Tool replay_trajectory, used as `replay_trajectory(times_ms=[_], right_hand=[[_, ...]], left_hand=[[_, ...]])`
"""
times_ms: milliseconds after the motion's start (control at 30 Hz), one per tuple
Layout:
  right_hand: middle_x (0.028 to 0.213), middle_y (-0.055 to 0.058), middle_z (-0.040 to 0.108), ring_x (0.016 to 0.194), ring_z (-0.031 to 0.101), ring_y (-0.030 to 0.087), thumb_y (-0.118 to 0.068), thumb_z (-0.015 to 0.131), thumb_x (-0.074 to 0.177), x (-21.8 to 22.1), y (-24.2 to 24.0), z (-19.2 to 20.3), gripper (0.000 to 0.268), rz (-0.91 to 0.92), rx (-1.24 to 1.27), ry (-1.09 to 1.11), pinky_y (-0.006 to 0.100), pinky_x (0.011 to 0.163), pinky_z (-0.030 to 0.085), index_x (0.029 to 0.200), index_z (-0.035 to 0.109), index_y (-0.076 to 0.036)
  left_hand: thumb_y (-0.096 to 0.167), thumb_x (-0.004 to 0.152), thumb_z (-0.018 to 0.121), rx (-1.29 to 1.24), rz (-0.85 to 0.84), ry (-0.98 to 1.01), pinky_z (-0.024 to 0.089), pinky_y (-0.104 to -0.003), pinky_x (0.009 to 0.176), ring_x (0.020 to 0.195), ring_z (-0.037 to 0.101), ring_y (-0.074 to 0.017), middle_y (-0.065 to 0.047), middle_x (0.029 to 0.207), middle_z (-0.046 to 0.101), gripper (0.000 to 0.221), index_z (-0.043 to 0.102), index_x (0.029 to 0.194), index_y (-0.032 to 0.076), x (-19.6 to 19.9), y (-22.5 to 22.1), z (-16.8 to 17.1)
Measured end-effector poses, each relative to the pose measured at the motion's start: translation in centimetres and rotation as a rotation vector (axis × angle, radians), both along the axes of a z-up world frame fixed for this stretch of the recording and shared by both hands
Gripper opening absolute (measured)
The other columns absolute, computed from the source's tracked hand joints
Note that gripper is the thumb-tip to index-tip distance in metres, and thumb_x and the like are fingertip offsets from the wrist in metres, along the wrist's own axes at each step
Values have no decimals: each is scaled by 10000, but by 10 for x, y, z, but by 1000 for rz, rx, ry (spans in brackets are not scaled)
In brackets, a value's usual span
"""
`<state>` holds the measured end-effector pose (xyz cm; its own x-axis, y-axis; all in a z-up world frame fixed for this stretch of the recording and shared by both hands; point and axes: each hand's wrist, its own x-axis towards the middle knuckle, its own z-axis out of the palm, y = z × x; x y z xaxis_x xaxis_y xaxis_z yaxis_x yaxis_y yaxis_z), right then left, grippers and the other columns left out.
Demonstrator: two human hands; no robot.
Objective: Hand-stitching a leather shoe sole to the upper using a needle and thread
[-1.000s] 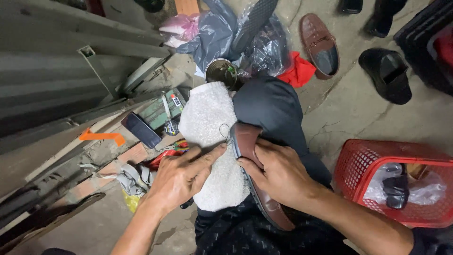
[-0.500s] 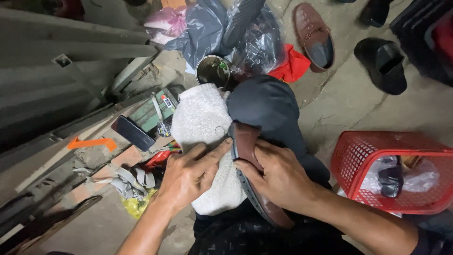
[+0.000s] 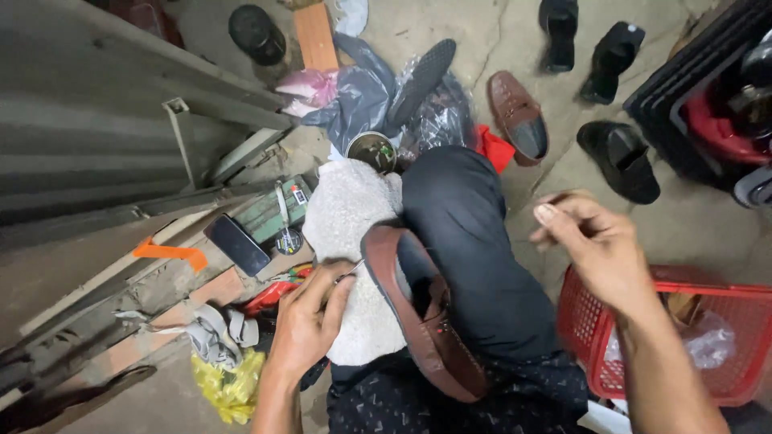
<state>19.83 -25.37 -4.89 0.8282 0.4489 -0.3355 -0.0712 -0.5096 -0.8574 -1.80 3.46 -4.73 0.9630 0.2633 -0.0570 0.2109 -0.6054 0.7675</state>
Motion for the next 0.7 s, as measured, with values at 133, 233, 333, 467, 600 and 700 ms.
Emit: replay_trajectory(times_ms=[133,233,333,467,600,700], right_hand=[[1206,162,665,1163,619,317,-235,632,1055,-4,-19,-5,212,122,-238,-647,450,966,502,1111,685,-38],[1180,120,730,1124,648,279,-184,657,983,-35,28,9,203,286,13,-694,434,1019,482,1116,763,-74],[1212,61,738,1049,585,265,-261,737,934,-53,54,-22,382,489,-37,-912,419,877,435,1278,721,-96],[922,15,690,837,552,228,-172,664,993,-56,53,7,158,512,127,-842,370,838,373,1083,754,-81],[971,36,721,902,647,192,-147,679,949,-55,38,44,136,451,307,-357,318,848,490,1007,781,-78],[1092,215,723,920,732,246,-21,615,950,-55,29,50,127,405,726,66,383,873,600,1011,724,-1]], left_hand=[[270,1033,512,-44,133,55,585,-302,554,889,701,-189,-45,1109,718,256,662,1138,91,-10,-12,-5],[187,1054,490,-46,95,-36,563,-329,760,966,702,-213,-66,1129,705,244,652,1180,54,-3,-16,3],[180,1058,483,-107,66,-55,536,-331,835,991,688,-214,-73,1152,709,283,658,1226,35,0,-15,2],[165,1035,526,-283,135,-82,518,-336,965,1082,678,-219,-108,1180,719,278,692,1202,18,-9,-7,-14],[168,997,590,-233,216,-82,560,-353,943,1057,700,-222,-101,1142,748,251,728,1162,39,-6,-11,-14],[143,1009,596,-117,155,-163,566,-330,859,944,698,-208,-103,1062,746,222,725,1138,17,6,-19,2]])
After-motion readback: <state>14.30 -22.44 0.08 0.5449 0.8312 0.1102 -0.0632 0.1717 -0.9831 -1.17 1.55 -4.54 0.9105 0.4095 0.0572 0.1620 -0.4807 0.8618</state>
